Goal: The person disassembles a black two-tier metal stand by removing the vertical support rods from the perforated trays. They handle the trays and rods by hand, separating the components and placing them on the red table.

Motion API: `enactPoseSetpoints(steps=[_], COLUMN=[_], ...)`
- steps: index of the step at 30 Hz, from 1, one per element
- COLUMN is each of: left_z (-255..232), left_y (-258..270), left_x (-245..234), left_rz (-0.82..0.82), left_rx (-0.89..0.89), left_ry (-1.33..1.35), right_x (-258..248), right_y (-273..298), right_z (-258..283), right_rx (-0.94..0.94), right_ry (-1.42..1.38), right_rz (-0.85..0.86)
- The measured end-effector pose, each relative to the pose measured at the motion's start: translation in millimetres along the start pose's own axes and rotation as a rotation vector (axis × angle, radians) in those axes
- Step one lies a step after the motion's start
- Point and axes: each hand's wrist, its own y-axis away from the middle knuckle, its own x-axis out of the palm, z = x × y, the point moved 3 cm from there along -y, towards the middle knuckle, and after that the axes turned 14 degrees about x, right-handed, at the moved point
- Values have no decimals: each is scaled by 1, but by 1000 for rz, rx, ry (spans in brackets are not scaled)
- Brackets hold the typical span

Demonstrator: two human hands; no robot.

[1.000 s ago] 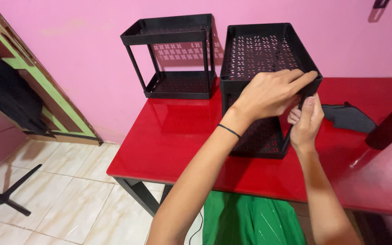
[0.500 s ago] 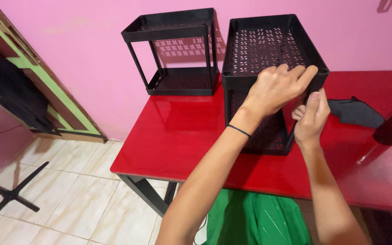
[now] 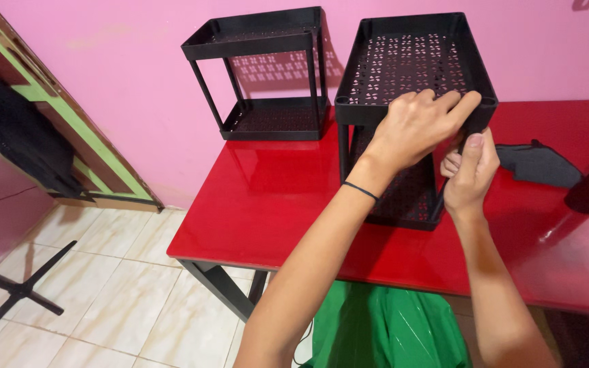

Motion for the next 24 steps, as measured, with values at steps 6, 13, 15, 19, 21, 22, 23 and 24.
enactPoseSetpoints(steps=[6,13,15,19,21,22,23,24], left_z=[1,2,2,2,3,3,4,5], left_y=[0,0,0,0,-1,-1,-2,-4], left_x=[-1,-3,-2,-2,-2,-3,-5,-7], left_rz=[-17,-19,-2,5,31,28,22,17], left_rx=[5,0,-6,-4,0,5,11,17], left_ry=[25,38,42,42,41,69,95,122], right_x=[-1,-1,0,0,-1,-2,-3,-3], right_y=[0,1,1,-1,-1,0,-1,-2], right_z=[-4,-3,-2,-2,-3,-5,-6,-7], right_rx=[-3,-4,0,-13,-18,-8,0,7], right_ry=[-7,1,4,16,21,11,0,-10], right_rz=[-5,3,0,1,-1,-3,-3,-3])
